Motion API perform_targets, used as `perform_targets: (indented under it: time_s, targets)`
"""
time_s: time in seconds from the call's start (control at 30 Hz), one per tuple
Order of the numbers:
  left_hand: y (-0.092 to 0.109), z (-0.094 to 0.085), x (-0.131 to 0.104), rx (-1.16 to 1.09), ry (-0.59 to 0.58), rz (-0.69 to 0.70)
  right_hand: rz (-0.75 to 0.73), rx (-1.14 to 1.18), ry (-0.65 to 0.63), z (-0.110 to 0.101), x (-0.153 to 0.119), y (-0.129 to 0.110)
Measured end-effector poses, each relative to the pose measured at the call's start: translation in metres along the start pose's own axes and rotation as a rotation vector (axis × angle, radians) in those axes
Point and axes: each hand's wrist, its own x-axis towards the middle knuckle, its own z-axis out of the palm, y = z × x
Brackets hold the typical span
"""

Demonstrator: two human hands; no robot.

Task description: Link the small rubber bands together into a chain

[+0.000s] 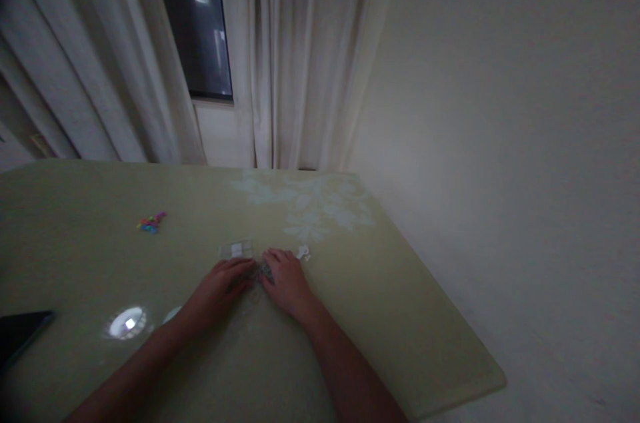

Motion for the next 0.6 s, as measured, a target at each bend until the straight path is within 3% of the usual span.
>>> perform_targets:
  time_s: [0.33,0.6]
  targets:
    - [0.015,0.011,-0.001,0.023,0.034,-0.023,0.040,-0.052,-0.036,0.007,0.001,-0.014]
    - [0.019,-0.007,0.002,-0.215,0.009,-0.132,0.063,0.085,0.042,-0.006,-0.001,-0.009]
